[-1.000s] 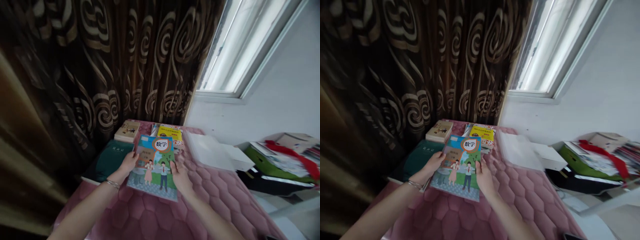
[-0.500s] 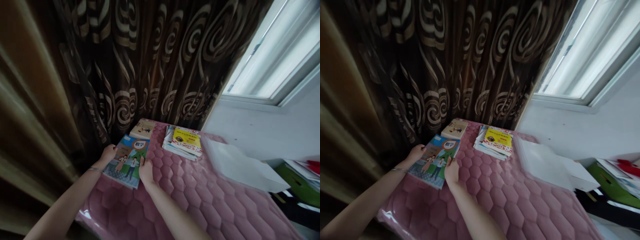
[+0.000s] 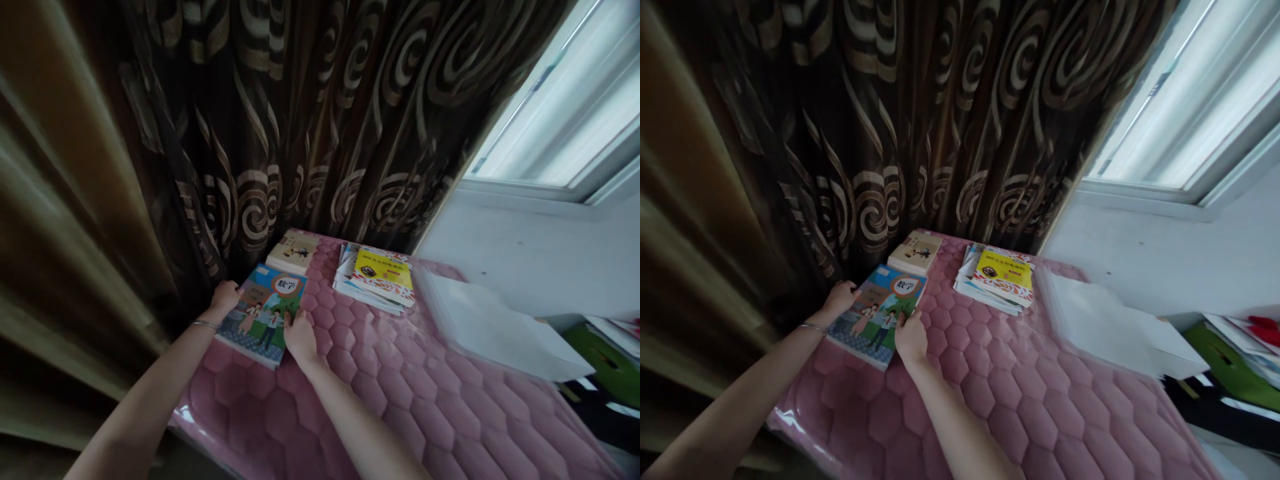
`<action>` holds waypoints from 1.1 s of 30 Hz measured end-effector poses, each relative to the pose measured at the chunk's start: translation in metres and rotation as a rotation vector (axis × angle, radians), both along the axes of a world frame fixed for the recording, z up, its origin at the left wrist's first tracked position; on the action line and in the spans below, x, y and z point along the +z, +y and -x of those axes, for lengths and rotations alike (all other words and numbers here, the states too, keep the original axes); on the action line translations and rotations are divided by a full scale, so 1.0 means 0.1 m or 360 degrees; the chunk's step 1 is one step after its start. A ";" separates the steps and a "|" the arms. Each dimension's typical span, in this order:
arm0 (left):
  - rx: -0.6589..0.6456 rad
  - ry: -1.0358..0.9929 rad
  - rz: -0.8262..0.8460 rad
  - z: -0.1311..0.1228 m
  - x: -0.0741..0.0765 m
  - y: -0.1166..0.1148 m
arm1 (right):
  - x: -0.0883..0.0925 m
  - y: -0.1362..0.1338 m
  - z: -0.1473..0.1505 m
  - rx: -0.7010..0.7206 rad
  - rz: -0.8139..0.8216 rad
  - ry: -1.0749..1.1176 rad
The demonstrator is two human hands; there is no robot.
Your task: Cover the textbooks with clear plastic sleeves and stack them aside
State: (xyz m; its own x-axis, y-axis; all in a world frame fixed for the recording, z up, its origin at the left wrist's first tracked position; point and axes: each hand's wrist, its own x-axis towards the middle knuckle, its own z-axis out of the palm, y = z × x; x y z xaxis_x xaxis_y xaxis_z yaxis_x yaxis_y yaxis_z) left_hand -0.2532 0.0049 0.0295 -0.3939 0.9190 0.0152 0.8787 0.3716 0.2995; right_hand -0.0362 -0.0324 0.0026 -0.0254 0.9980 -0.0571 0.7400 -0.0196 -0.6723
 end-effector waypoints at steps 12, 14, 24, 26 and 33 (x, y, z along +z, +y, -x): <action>0.0029 -0.0020 0.0132 -0.04 0.04 -0.03 | 0.08 -0.05 0.04 0.0049 0.0111 -0.0238; 0.0045 -0.0011 0.0142 -0.04 0.06 -0.02 | 0.09 -0.04 0.04 0.0048 0.0117 -0.0227; 0.0027 0.0105 0.0083 -0.19 -0.02 -0.15 | 0.01 -0.02 0.02 0.0063 0.0083 -0.0126; 0.0018 0.0136 0.0068 -0.23 -0.03 -0.17 | 0.01 -0.02 0.04 0.0052 0.0073 -0.0108; -0.0085 0.0428 -0.0148 -0.40 0.09 -0.28 | -0.03 -0.03 0.00 0.0137 0.0034 0.0129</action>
State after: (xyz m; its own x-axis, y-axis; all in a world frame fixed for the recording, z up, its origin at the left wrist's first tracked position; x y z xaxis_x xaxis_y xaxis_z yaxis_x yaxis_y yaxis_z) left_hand -0.2131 -0.0233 0.0384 -0.3152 0.9282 0.1978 0.9489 0.3044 0.0839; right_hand -0.0361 -0.0357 -0.0007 -0.1164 0.9905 -0.0728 0.6829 0.0266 -0.7300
